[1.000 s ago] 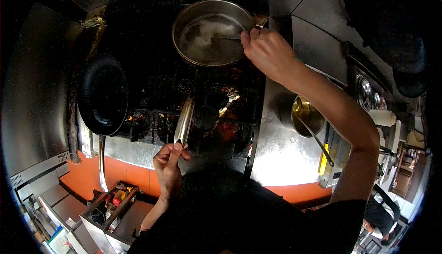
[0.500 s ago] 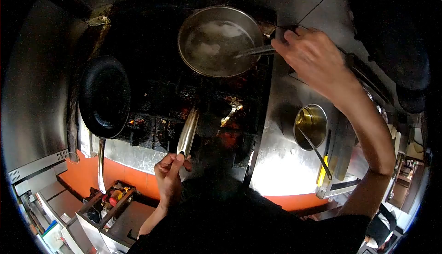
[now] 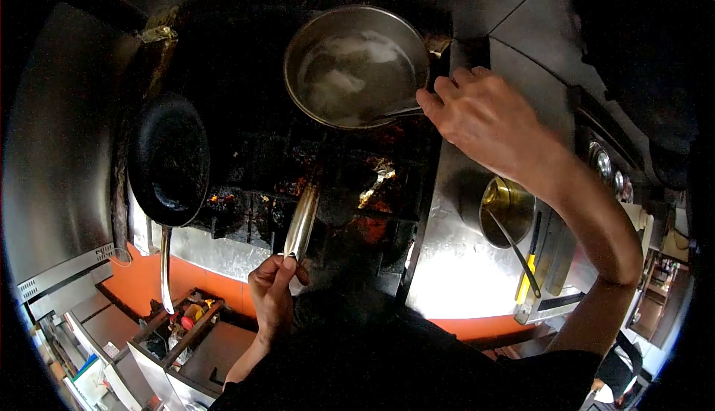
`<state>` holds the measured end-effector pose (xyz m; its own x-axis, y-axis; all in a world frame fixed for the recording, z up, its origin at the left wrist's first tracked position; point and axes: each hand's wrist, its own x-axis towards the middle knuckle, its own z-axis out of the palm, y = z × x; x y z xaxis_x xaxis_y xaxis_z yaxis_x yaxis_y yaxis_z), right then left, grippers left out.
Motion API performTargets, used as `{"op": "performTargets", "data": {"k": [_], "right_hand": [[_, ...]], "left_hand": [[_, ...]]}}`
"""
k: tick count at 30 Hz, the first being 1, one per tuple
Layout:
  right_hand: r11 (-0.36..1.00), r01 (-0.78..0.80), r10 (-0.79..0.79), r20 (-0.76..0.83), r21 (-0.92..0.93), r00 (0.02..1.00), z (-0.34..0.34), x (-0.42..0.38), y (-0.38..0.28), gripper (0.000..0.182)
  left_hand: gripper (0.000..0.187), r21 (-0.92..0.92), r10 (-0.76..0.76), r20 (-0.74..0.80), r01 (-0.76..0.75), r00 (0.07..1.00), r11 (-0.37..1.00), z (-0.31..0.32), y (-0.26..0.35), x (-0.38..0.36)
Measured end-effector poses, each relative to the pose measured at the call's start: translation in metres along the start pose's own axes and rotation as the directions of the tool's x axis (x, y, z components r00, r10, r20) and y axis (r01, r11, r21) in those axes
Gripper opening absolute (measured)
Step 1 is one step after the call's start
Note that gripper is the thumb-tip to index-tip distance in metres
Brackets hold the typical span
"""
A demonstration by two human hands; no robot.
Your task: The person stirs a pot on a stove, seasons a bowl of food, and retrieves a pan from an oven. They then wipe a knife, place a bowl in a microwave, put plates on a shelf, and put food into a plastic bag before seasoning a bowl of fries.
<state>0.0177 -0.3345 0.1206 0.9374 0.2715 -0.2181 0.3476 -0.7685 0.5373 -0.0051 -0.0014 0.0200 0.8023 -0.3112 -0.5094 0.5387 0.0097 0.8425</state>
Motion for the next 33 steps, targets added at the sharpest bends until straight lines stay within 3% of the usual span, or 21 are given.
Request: {"op": "performTargets", "data": {"k": [13,15,18,21,31,33], "right_hand": [[0.997,0.059,-0.06,-0.039,-0.041,0.997,0.01,0.01,-0.015,0.04],[0.997,0.047,-0.055,-0.155,-0.056,0.986,0.014,0.011,-0.017,0.037],[1.0,-0.001,0.002,-0.114,0.012,0.993,0.011,0.015,-0.022,0.033],[1.0,-0.019,0.018,-0.184,-0.003,0.983,0.013,0.019,-0.027,0.032],[0.999,-0.053,0.053,-0.137,-0.001,0.989,0.009,0.03,-0.032,0.037],[0.999,-0.053,0.053,-0.188,0.003,0.981,0.011,0.031,-0.032,0.036]], "left_hand": [[0.023,0.06,-0.009,0.0,0.009,1.0,0.998,0.002,0.002,-0.001],[0.023,0.054,-0.003,0.007,0.003,1.0,0.999,0.002,0.0,-0.001],[0.023,0.068,-0.015,0.002,0.015,1.0,0.998,0.001,0.0,-0.001],[0.023,0.052,-0.029,0.0,0.029,1.0,0.998,0.002,0.0,-0.002],[0.023,0.063,0.002,0.017,-0.003,1.0,0.998,0.001,0.0,-0.002],[0.023,0.065,-0.004,0.015,0.003,1.0,0.998,0.002,0.002,-0.002]]}}
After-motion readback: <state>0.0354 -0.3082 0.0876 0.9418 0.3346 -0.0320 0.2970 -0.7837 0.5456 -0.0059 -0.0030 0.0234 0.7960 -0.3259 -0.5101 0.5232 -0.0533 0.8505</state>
